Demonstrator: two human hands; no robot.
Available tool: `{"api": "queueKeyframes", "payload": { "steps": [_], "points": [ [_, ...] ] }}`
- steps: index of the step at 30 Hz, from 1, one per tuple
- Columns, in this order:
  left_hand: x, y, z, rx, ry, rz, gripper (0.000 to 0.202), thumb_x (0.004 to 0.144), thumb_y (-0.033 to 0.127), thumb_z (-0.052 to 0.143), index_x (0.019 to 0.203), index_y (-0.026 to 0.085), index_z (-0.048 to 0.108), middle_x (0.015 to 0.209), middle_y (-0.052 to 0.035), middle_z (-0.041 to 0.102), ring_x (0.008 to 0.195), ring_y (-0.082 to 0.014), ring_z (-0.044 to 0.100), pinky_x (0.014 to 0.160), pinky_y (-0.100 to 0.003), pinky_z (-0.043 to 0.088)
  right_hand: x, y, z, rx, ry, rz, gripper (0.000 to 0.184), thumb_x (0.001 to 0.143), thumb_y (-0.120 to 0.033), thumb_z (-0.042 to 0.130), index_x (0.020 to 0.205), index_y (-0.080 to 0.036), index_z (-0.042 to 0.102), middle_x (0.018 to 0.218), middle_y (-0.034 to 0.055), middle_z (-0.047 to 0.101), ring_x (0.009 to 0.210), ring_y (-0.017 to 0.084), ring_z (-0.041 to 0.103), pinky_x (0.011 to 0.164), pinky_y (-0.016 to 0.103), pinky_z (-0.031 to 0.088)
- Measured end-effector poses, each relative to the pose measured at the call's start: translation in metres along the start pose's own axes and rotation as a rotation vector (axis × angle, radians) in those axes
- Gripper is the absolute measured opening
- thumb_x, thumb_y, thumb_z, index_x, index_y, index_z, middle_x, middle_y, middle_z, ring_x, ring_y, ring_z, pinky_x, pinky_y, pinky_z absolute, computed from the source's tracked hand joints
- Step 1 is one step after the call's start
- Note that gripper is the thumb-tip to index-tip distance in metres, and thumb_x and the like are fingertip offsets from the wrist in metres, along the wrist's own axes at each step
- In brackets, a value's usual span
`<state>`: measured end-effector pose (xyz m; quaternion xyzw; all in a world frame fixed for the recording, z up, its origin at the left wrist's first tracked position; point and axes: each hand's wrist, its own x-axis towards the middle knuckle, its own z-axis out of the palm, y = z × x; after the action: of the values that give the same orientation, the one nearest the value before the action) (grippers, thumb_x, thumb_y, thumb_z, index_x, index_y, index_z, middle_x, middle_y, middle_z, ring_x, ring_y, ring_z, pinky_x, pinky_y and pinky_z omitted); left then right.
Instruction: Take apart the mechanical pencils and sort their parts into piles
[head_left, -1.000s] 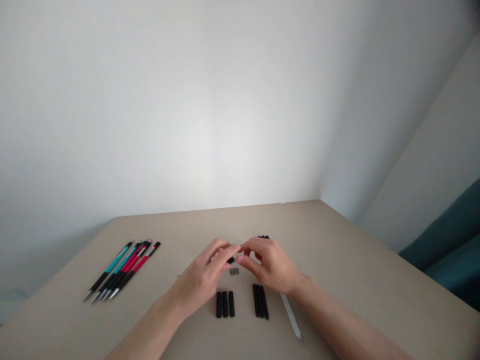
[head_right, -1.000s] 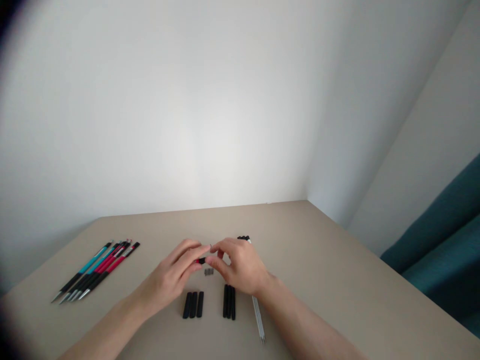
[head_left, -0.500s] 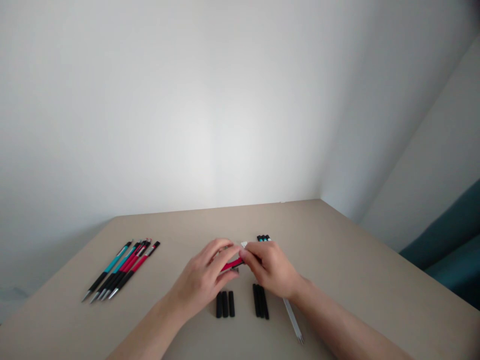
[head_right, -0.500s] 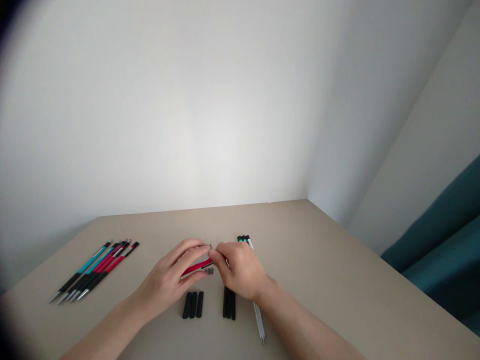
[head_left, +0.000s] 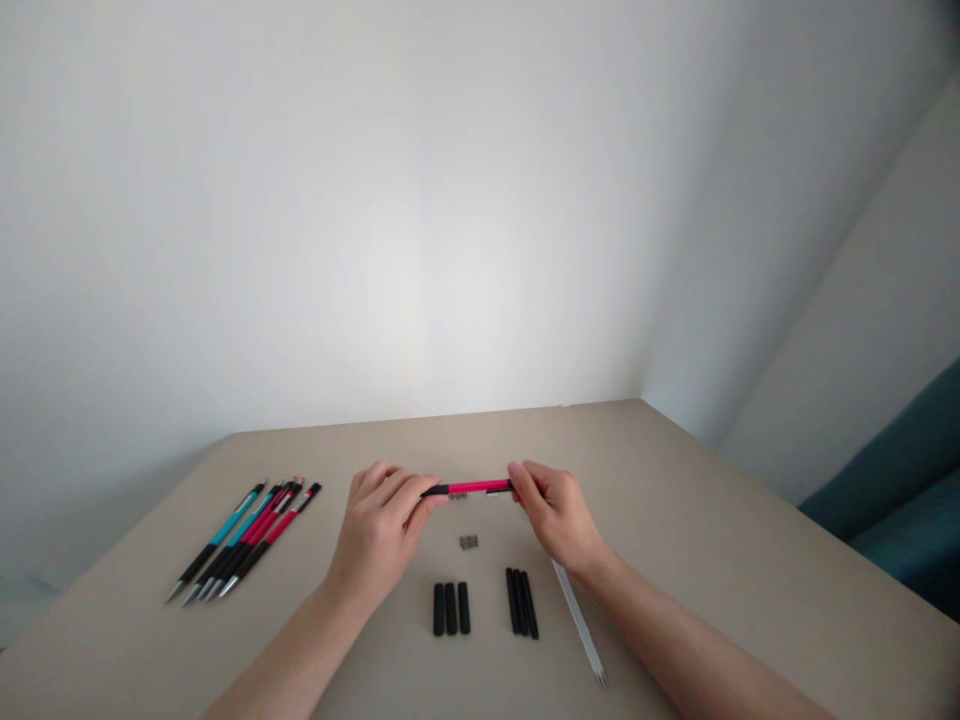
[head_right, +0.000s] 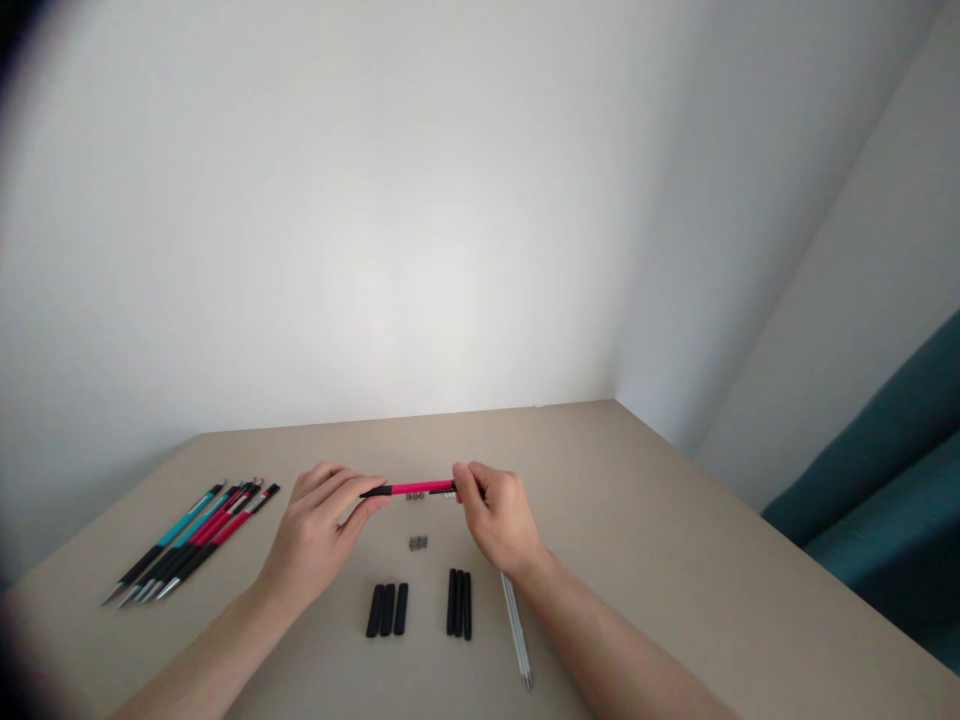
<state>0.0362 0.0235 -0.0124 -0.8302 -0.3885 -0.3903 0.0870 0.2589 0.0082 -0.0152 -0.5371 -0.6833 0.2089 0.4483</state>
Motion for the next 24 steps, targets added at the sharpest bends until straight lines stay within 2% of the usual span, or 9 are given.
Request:
{"api": "queueKeyframes", "payload": {
  "steps": [7,15,21,24],
  "points": [
    [0.001,0.001,-0.002,-0.006,-0.017,0.000,0.017,0.088,0.031,0.054,0.087,0.020,0.067,0.076,-0.0041,0.069,0.076,-0.0187,0.054,0.074,-0.033,0.039,0.001,-0.001,-0.001,-0.038,0.010,-0.014,0.045,0.093,-0.043,0.035,0.058,-0.017,0.047,0.048,-0.0046,0.037,0.046,0.009,0.036,0.046,0.021,0.025],
    [-0.001,-0.004,0.000,0.010,-0.021,-0.045,0.019,0.087,0.032,0.054,0.090,0.020,0.068,0.079,-0.0053,0.069,0.082,-0.0203,0.053,0.079,-0.035,0.038,0.001,0.003,-0.002,-0.060,0.055,-0.019,0.045,0.092,-0.045,0.036,0.059,-0.017,0.049,0.047,-0.0049,0.034,0.047,0.010,0.035,0.047,0.022,0.025],
    [-0.004,-0.001,-0.008,-0.041,-0.012,-0.107,0.017,0.086,0.031,0.057,0.089,0.020,0.069,0.080,-0.0050,0.069,0.082,-0.0197,0.053,0.080,-0.034,0.039,-0.002,0.003,-0.006,0.081,-0.090,-0.050,0.045,0.090,-0.049,0.038,0.061,-0.017,0.050,0.050,-0.0059,0.031,0.047,0.010,0.031,0.046,0.022,0.023],
    [-0.005,0.000,-0.013,-0.047,0.011,-0.124,0.014,0.084,0.031,0.060,0.083,0.019,0.068,0.074,-0.0038,0.068,0.080,-0.0194,0.053,0.079,-0.034,0.039,-0.004,0.003,-0.007,0.116,-0.105,-0.071,0.044,0.088,-0.049,0.041,0.059,-0.017,0.048,0.050,-0.0060,0.030,0.047,0.009,0.029,0.046,0.022,0.022]
  ]
}}
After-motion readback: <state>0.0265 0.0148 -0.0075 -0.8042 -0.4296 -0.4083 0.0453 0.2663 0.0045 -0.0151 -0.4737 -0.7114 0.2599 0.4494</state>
